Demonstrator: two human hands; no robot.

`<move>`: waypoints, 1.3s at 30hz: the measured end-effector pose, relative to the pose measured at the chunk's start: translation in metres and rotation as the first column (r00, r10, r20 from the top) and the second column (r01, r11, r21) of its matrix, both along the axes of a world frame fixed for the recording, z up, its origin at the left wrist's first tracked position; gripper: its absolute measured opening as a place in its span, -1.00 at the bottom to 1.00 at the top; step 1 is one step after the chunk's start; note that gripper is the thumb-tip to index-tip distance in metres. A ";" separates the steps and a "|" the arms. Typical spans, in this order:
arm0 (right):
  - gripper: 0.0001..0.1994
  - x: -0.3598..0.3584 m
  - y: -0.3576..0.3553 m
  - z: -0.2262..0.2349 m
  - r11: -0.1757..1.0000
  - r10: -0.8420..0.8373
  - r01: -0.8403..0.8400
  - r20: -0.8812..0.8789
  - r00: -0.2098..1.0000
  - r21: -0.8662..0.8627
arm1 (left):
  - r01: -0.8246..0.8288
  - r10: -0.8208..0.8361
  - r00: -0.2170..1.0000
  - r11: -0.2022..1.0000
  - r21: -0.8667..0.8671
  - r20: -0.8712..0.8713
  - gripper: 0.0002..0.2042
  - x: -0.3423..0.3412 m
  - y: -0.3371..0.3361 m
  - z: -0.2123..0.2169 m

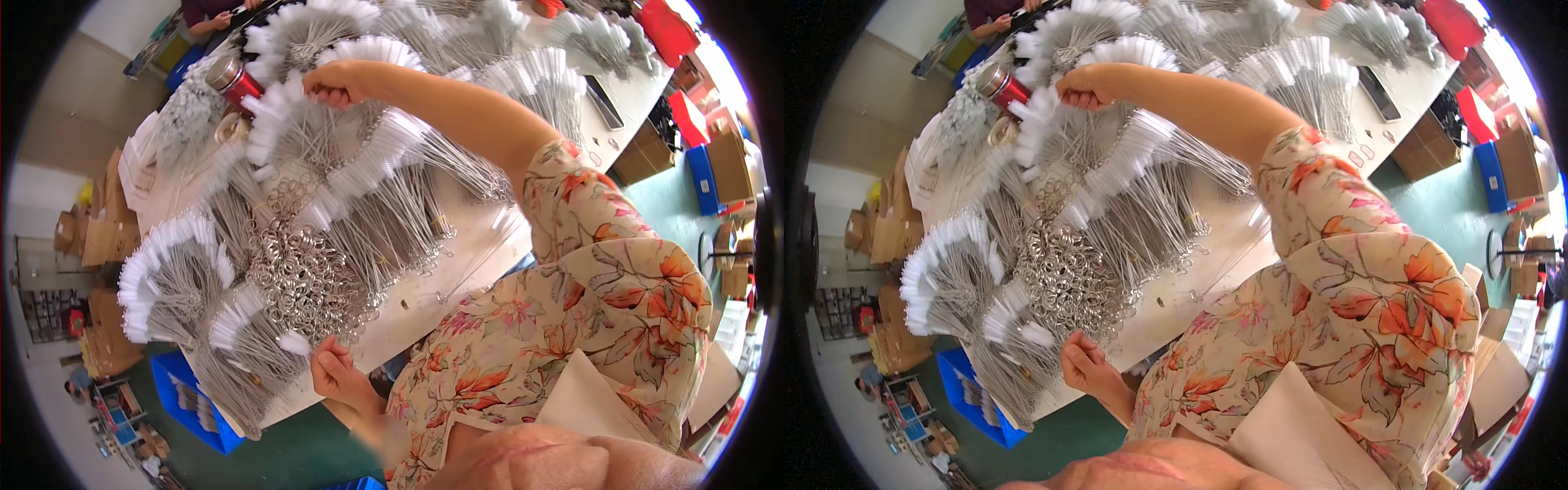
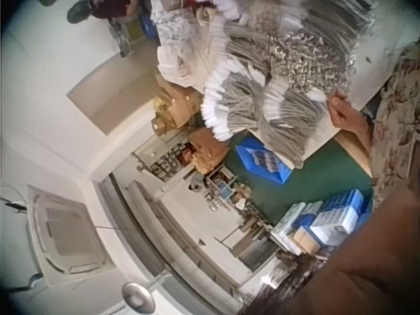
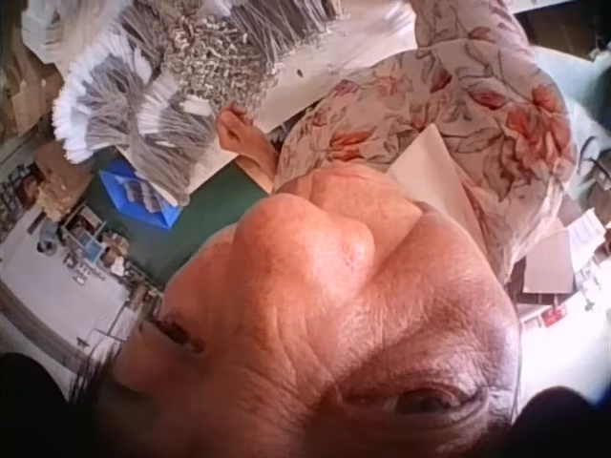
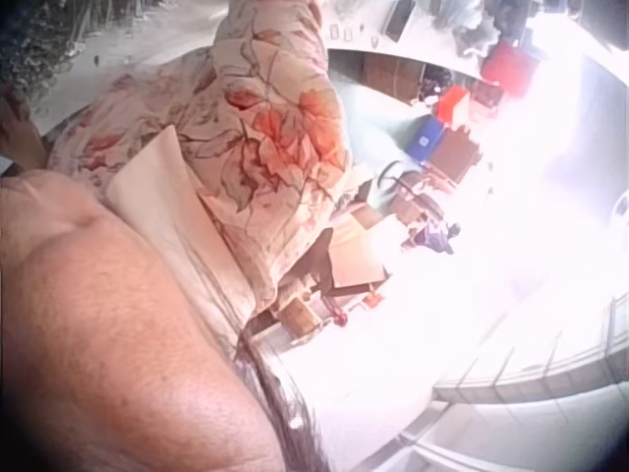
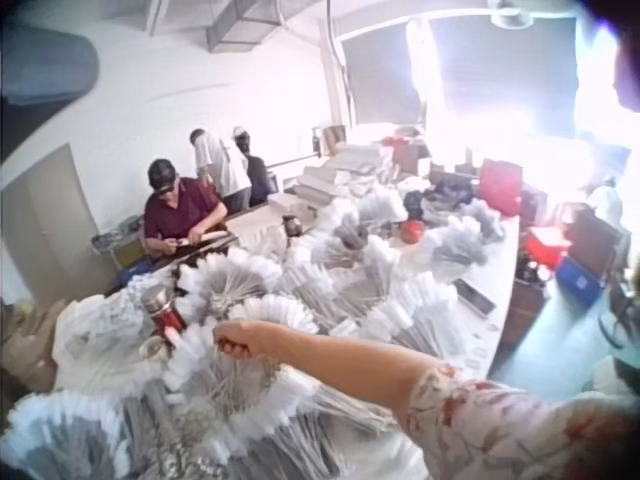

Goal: The person threads wire brushes onto metal rings by hand and places the assembled brush sets into a cardboard box.

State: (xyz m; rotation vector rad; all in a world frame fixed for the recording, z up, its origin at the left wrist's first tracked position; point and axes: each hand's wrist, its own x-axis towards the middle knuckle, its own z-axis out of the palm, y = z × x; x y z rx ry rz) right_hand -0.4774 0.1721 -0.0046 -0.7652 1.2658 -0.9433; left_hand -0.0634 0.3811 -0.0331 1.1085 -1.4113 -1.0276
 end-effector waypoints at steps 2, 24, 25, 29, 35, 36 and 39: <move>-0.78 0.018 0.042 0.048 0.999 -0.041 0.042 -0.090 0.995 0.009 | -0.015 0.016 0.999 0.999 0.041 -0.032 -0.71 -0.002 -0.003 -0.002; -0.74 -0.194 0.095 0.009 0.840 -0.530 0.049 -0.798 0.285 -0.541 | 0.043 -0.043 0.999 0.990 0.131 -0.004 -0.71 -0.047 -0.008 0.003; -0.75 -0.232 0.096 0.007 0.838 -0.544 -0.130 -0.827 -0.142 -0.529 | 0.067 -0.065 0.998 0.991 0.116 -0.021 -0.71 -0.052 -0.009 0.002; -0.82 -0.326 0.095 -0.016 0.799 -0.601 -0.432 -0.557 -0.573 -0.418 | 0.116 -0.115 0.993 0.991 0.070 -0.018 -0.69 -0.056 -0.016 -0.005; -0.83 -0.249 0.093 -0.056 0.920 -0.193 0.275 -0.933 -0.303 -0.279 | 0.064 -0.062 0.998 0.989 0.134 -0.016 -0.72 -0.061 -0.019 -0.005; -0.67 -0.234 0.118 -0.032 0.772 -0.276 0.584 -0.960 -0.050 -0.252 | 0.079 -0.076 0.997 0.988 0.133 -0.025 -0.72 -0.066 -0.018 -0.005; -0.72 -0.260 0.147 -0.034 0.757 -0.140 0.648 -0.990 0.025 -0.090 | 0.137 -0.131 0.990 0.982 0.133 -0.057 -0.73 -0.073 -0.016 -0.001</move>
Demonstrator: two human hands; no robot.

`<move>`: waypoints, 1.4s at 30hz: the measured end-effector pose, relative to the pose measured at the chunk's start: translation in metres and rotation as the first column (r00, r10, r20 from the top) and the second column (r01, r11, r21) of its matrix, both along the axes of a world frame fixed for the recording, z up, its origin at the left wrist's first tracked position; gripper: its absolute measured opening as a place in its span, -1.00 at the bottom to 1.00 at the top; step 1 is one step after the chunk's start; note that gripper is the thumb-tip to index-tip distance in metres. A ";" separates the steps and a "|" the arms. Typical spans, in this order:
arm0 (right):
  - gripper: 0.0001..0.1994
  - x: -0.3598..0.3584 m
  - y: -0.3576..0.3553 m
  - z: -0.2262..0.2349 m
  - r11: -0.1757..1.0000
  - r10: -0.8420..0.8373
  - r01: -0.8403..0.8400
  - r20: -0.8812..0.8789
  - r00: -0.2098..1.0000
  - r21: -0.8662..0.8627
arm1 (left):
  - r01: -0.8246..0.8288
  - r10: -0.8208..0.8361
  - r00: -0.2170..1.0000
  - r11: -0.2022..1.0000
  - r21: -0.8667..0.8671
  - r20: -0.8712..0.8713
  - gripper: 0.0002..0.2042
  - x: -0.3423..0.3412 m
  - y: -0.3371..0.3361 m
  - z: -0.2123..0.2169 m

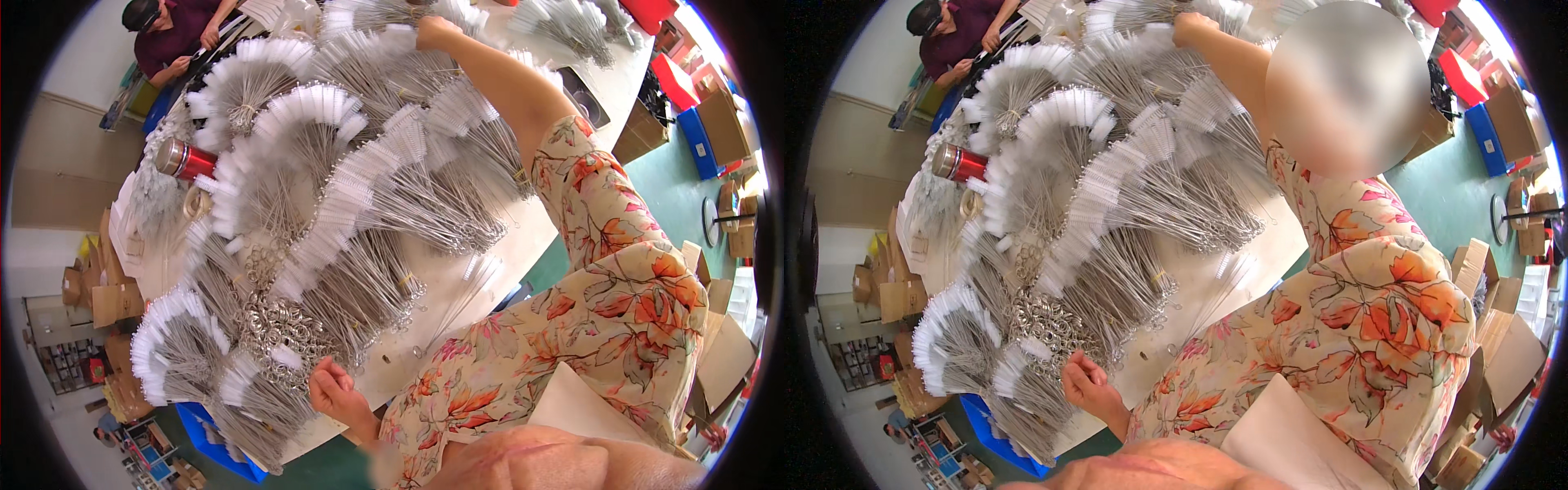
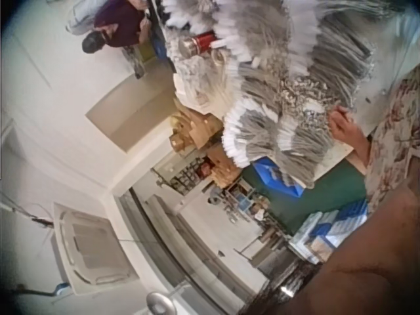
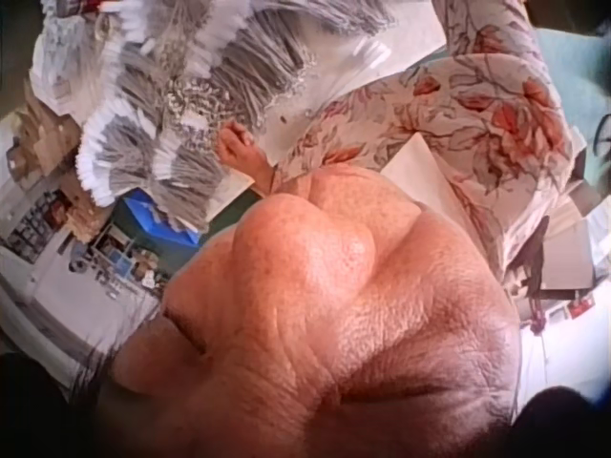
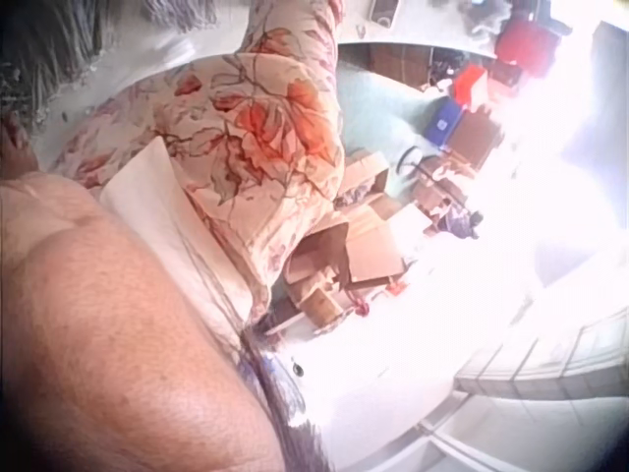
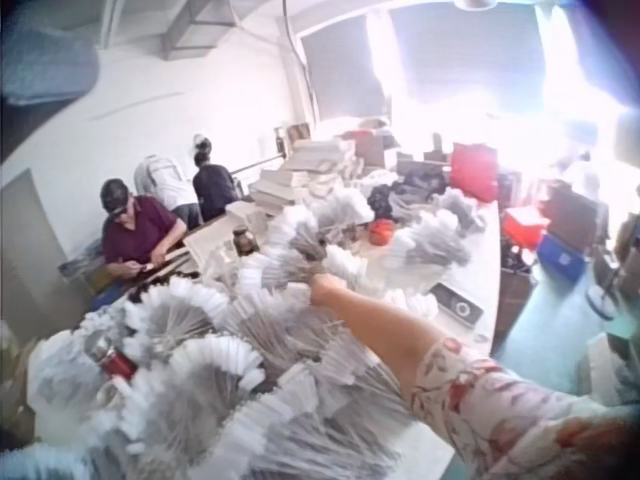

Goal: The person threads wire brushes onto metal rings by hand and places the assembled brush sets into a cardboard box.

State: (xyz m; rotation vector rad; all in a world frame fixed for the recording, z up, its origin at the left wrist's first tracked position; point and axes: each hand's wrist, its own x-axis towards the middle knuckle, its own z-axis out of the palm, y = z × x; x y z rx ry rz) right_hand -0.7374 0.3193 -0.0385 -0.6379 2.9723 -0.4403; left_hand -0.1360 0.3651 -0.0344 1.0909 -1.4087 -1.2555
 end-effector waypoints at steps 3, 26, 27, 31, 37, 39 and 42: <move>-0.62 -0.004 0.000 0.016 0.988 0.122 -0.134 0.138 0.983 0.079 | 0.007 -0.008 1.000 0.997 0.082 0.020 -0.74 0.003 0.001 0.000; -0.71 0.420 0.127 0.050 0.149 0.935 0.004 0.143 0.326 -0.989 | 0.314 -0.345 0.935 0.694 -0.648 0.084 -0.81 -0.085 -0.002 -0.002; -0.69 0.417 0.133 0.047 0.009 0.951 0.115 0.044 0.305 -0.993 | 0.302 -0.364 0.929 0.650 -0.697 0.062 -0.83 -0.083 0.000 -0.002; -0.69 0.376 0.166 0.025 0.434 0.776 -0.162 0.276 0.567 -0.886 | -0.029 -0.297 0.901 0.687 -0.726 -0.316 -0.94 -0.084 0.017 0.000; -0.76 0.396 0.182 0.011 0.187 0.812 0.766 0.535 0.231 -0.615 | 0.315 -0.483 0.873 0.460 -0.831 0.063 -0.71 -0.105 0.061 -0.036; -0.83 0.362 0.199 0.017 0.157 0.938 0.677 0.324 0.126 -0.719 | 0.337 -0.407 0.898 0.397 -0.854 0.165 -0.69 -0.083 0.062 -0.035; -0.80 0.328 0.230 0.059 0.643 0.739 -0.481 0.317 0.594 -0.597 | 0.443 -0.449 0.871 0.540 -0.716 0.200 -0.73 -0.047 0.064 -0.052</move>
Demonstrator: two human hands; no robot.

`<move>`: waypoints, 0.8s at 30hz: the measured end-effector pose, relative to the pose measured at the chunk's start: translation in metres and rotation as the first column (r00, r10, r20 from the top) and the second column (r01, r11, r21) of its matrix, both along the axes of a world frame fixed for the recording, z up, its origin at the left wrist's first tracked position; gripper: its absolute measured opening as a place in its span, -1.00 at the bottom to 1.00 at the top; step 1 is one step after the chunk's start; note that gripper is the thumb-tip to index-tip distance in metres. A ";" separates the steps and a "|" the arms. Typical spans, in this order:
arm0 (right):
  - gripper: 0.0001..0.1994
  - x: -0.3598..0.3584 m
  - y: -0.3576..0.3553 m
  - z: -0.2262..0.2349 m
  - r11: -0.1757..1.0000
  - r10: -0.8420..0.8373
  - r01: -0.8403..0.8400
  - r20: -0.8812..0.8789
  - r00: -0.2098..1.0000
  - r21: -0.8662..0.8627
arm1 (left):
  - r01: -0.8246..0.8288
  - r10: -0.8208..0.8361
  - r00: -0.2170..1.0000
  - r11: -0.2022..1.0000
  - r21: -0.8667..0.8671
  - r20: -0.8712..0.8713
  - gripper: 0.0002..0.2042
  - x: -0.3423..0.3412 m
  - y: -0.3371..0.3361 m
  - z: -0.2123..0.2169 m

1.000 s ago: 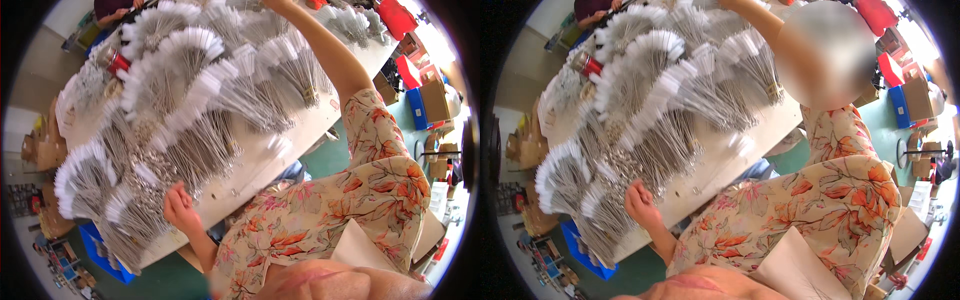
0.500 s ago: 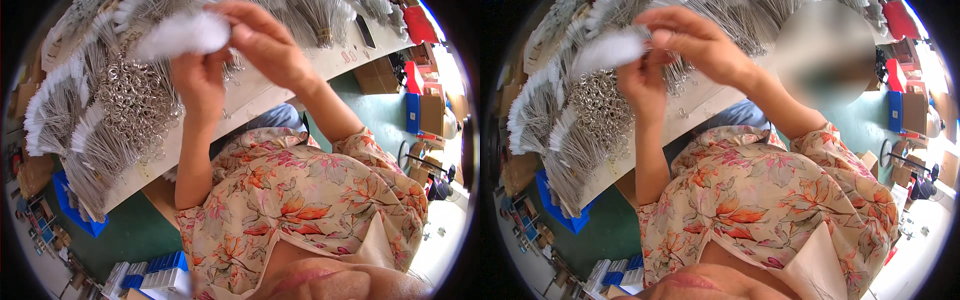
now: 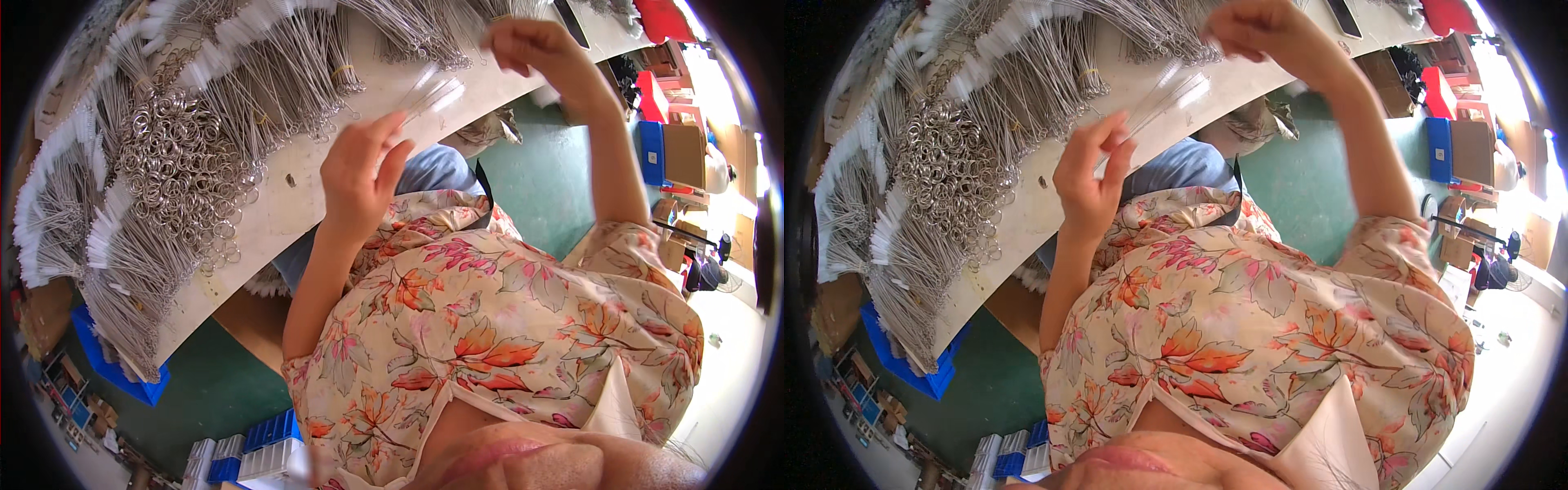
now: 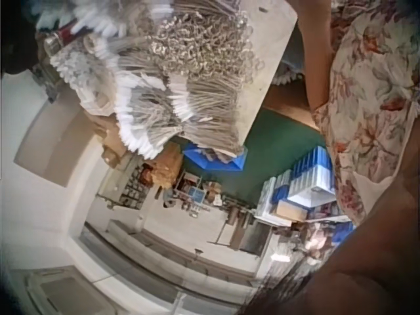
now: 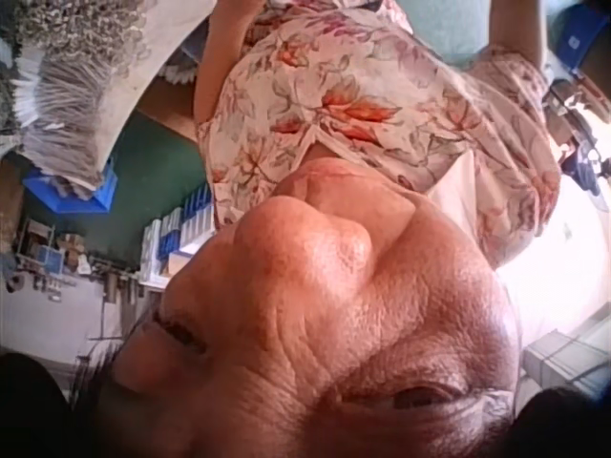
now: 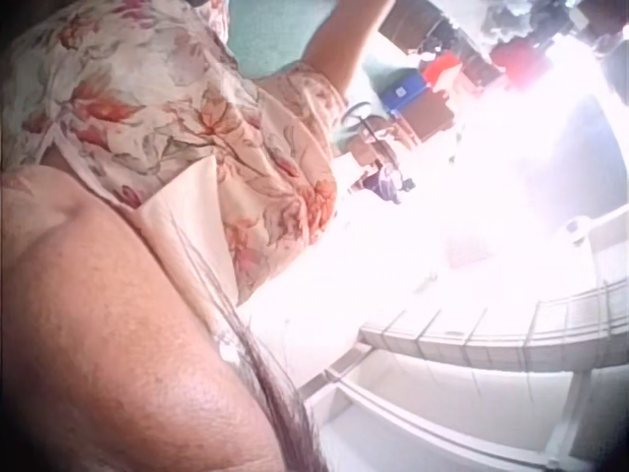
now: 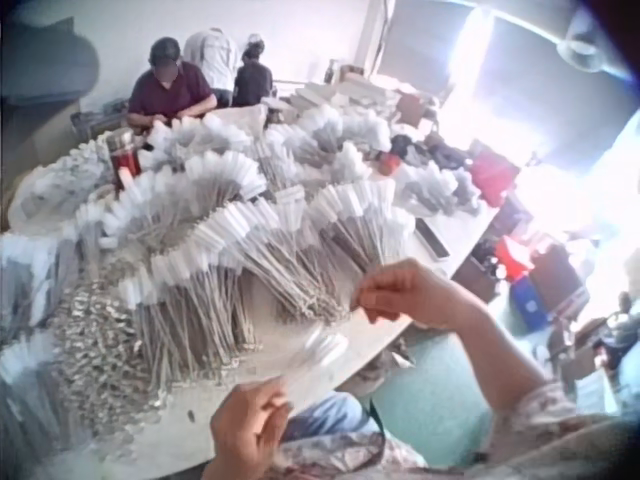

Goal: The person threads wire brushes onto metal rings by hand and places the assembled brush sets into a cardboard box.

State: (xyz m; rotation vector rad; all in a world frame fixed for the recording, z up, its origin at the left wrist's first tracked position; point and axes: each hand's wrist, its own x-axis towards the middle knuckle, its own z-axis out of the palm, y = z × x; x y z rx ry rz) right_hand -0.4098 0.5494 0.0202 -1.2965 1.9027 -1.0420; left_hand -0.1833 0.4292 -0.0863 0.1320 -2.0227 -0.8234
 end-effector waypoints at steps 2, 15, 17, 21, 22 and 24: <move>-0.89 -0.019 0.014 -0.005 0.879 0.425 0.021 -0.801 0.421 0.477 | 0.035 -0.158 0.961 0.886 0.462 0.229 -0.76 0.021 0.005 -0.008; -0.85 0.118 -0.040 -0.054 0.819 0.307 -0.514 0.560 0.769 0.256 | 0.033 -0.060 0.994 0.963 0.266 0.092 -0.74 0.071 0.002 -0.003; -0.82 0.127 -0.054 -0.055 0.817 0.253 -0.542 0.724 0.641 0.194 | -0.041 0.035 0.997 0.996 0.083 0.069 -0.78 0.092 0.000 0.010; -0.79 0.141 -0.075 -0.046 0.605 0.184 -0.763 0.891 0.415 0.230 | -0.038 0.033 0.992 0.999 0.039 0.119 -0.81 0.119 -0.003 0.020; -0.81 0.142 -0.081 -0.046 0.669 0.425 -0.712 0.677 0.602 0.213 | -0.088 0.085 0.972 0.996 0.006 0.221 -0.82 0.127 -0.011 0.017; -0.86 0.146 -0.086 -0.052 0.788 0.608 -0.611 -0.257 0.751 0.080 | -0.264 0.241 0.916 0.964 0.030 0.319 -0.83 0.144 -0.030 0.006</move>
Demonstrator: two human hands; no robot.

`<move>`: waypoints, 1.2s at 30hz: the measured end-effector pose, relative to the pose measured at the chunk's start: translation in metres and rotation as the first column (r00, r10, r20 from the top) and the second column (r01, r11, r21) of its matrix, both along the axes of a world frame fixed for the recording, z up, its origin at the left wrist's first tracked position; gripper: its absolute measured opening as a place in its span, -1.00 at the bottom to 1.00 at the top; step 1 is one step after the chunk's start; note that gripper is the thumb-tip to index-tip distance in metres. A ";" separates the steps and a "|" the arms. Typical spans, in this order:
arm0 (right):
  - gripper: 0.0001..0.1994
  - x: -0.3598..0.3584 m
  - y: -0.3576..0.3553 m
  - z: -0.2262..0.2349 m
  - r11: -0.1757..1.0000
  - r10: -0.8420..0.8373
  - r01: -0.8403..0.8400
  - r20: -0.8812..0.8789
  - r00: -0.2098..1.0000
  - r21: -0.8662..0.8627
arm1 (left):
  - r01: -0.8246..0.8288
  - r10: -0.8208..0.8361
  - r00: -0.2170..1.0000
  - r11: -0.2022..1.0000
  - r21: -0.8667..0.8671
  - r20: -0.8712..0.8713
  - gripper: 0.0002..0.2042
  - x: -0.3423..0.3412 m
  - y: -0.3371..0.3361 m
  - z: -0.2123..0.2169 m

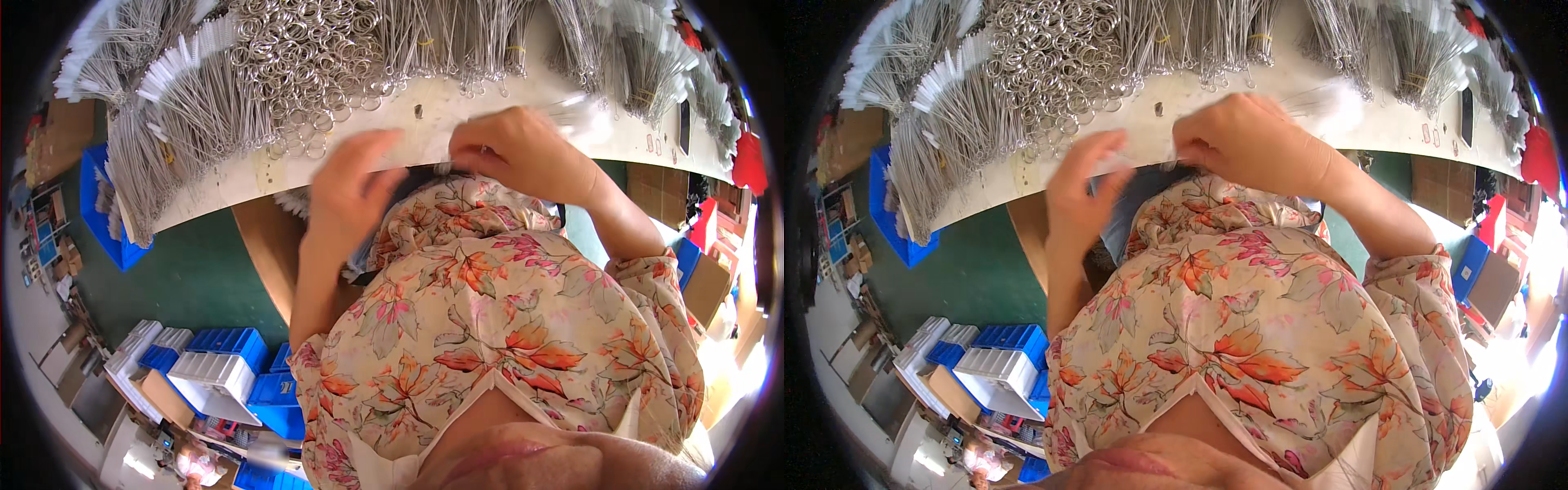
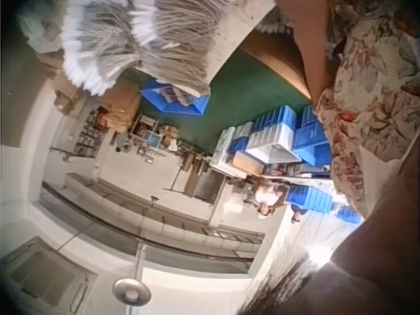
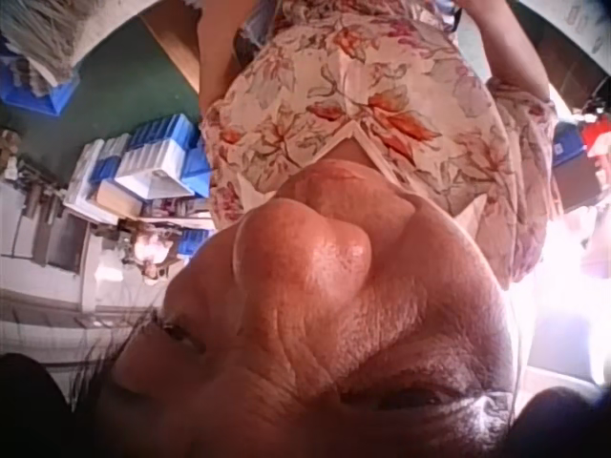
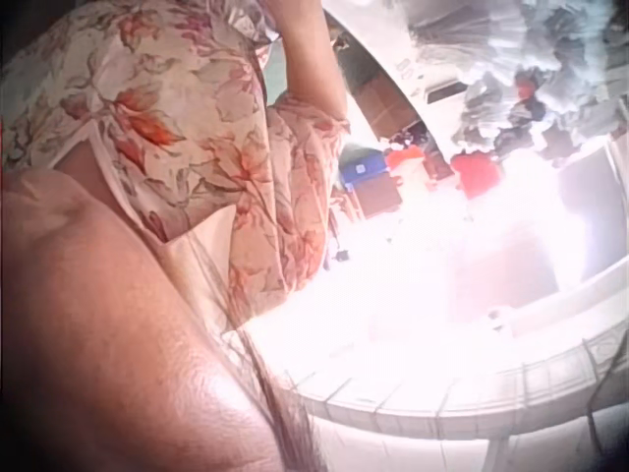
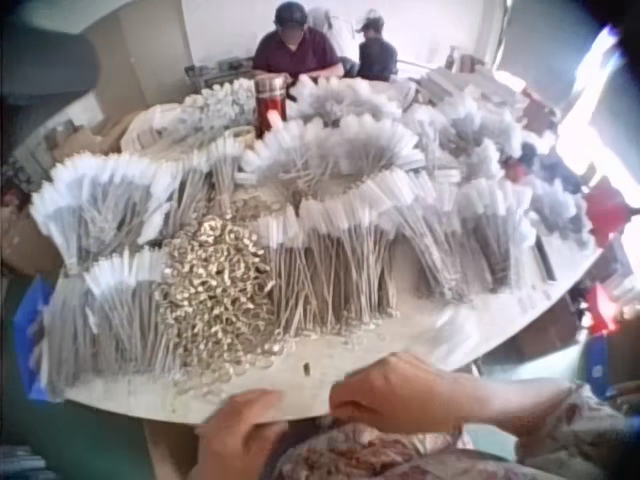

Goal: The person threads wire brushes onto metal rings by hand and places the assembled brush sets into a cardboard box.

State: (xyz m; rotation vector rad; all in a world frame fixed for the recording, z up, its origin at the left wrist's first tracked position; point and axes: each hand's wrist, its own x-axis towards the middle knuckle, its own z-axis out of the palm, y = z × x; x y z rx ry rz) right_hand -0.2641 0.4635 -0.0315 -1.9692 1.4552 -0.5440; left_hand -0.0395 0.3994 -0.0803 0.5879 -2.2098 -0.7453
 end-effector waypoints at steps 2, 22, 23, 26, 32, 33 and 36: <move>-0.89 0.011 -0.007 -0.010 0.989 -0.015 -0.052 -0.446 0.895 -0.138 | -0.171 0.167 0.981 0.985 0.032 0.101 -0.82 0.009 -0.023 -0.007; -0.86 -0.011 0.023 -0.010 0.975 -0.058 0.093 -0.172 0.983 0.200 | -0.207 0.275 0.932 0.938 0.279 -0.234 -0.92 -0.044 -0.041 0.007; -0.85 -0.011 0.026 -0.021 0.960 -0.141 0.193 -0.245 0.959 0.201 | -0.194 0.320 0.917 0.879 0.435 -0.239 -0.92 -0.046 -0.040 0.009; -0.85 -0.026 0.023 -0.049 0.932 -0.351 0.361 -0.165 0.922 0.030 | 0.008 0.293 0.882 0.773 0.634 -0.368 -0.87 -0.047 -0.037 0.008; -0.90 -0.029 0.010 -0.036 0.933 -0.360 0.360 -0.005 0.933 -0.034 | 0.197 0.180 0.876 0.714 0.672 -0.448 -0.85 -0.056 -0.019 0.020; -0.90 -0.023 0.013 -0.024 0.947 -0.306 0.316 0.143 0.941 -0.059 | 0.194 0.182 0.877 0.715 0.672 -0.446 -0.85 -0.056 -0.013 0.025; -0.86 -0.006 0.014 0.011 0.932 -0.354 0.349 0.472 0.807 0.101 | 0.087 0.131 0.927 0.836 0.541 -0.351 -0.90 -0.062 0.004 0.034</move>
